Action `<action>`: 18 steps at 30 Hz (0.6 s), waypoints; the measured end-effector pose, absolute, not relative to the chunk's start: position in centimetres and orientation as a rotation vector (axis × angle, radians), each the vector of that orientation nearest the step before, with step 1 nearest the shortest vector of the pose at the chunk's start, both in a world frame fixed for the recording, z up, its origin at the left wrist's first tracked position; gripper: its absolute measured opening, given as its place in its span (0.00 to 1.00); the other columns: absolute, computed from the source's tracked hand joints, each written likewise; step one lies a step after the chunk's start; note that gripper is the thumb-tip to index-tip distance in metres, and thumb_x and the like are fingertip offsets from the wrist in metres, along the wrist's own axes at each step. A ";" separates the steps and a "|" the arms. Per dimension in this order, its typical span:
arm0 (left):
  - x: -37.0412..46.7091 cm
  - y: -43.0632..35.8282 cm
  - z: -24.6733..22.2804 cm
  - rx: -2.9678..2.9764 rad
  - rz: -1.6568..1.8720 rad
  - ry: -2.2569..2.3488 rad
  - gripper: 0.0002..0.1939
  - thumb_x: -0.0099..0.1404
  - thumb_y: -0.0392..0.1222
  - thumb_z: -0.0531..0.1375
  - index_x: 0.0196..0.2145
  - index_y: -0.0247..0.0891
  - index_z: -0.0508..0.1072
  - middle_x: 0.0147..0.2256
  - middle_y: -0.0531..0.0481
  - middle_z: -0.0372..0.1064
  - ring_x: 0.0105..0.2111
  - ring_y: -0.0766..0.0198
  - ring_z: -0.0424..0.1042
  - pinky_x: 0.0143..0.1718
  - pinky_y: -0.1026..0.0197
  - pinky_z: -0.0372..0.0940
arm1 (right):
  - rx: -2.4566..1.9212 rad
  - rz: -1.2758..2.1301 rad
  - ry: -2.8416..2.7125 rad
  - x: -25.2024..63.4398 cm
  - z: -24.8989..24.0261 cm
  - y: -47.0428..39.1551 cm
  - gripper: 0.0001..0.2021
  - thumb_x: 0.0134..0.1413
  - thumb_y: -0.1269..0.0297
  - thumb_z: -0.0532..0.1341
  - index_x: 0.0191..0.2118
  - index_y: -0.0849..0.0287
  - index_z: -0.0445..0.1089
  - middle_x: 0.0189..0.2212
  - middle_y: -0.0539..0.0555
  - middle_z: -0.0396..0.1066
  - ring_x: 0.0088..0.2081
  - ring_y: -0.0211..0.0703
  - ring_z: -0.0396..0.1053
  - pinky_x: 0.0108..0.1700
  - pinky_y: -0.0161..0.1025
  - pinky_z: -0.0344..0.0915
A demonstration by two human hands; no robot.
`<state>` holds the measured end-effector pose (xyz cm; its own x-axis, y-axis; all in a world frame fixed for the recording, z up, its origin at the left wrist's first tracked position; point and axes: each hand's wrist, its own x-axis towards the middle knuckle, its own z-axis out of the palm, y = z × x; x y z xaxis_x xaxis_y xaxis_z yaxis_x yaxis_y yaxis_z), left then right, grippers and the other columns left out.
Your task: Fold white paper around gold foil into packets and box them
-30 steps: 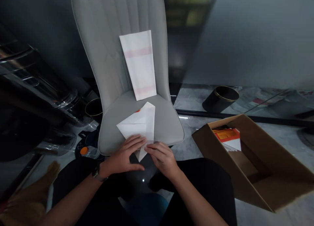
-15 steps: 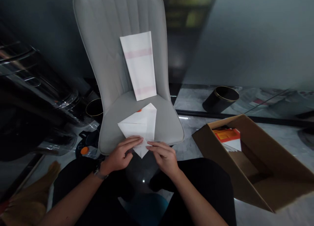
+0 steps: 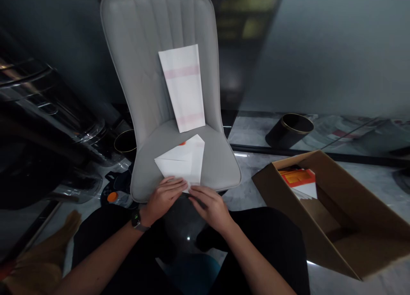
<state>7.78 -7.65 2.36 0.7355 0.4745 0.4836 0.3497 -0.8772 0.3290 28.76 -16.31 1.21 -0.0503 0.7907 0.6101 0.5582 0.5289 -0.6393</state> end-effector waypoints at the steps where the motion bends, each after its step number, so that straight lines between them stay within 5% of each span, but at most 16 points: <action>1: 7.8 -7.7 2.4 2.724 0.847 0.657 0.16 0.76 0.34 0.54 0.56 0.42 0.75 0.51 0.48 0.79 0.54 0.58 0.76 0.59 0.45 0.66 | -1.120 0.214 -1.758 28.9 1.0 -16.2 0.17 0.65 0.71 0.63 0.56 0.51 0.76 0.47 0.56 0.80 0.46 0.47 0.79 0.49 0.45 0.78; 9: 7.6 -7.4 3.5 2.615 0.757 0.822 0.16 0.71 0.42 0.63 0.55 0.43 0.76 0.48 0.45 0.77 0.48 0.53 0.73 0.52 0.45 0.70 | -1.074 0.112 -1.830 29.9 0.6 -16.0 0.20 0.66 0.74 0.60 0.59 0.50 0.74 0.47 0.56 0.81 0.45 0.47 0.80 0.47 0.47 0.79; 18: 7.9 -7.5 2.8 2.627 0.809 0.811 0.10 0.74 0.36 0.58 0.46 0.41 0.80 0.38 0.48 0.77 0.42 0.56 0.71 0.45 0.50 0.70 | -1.136 0.056 -1.768 29.2 -0.3 -15.3 0.15 0.65 0.73 0.62 0.53 0.52 0.77 0.43 0.56 0.81 0.40 0.47 0.80 0.42 0.46 0.78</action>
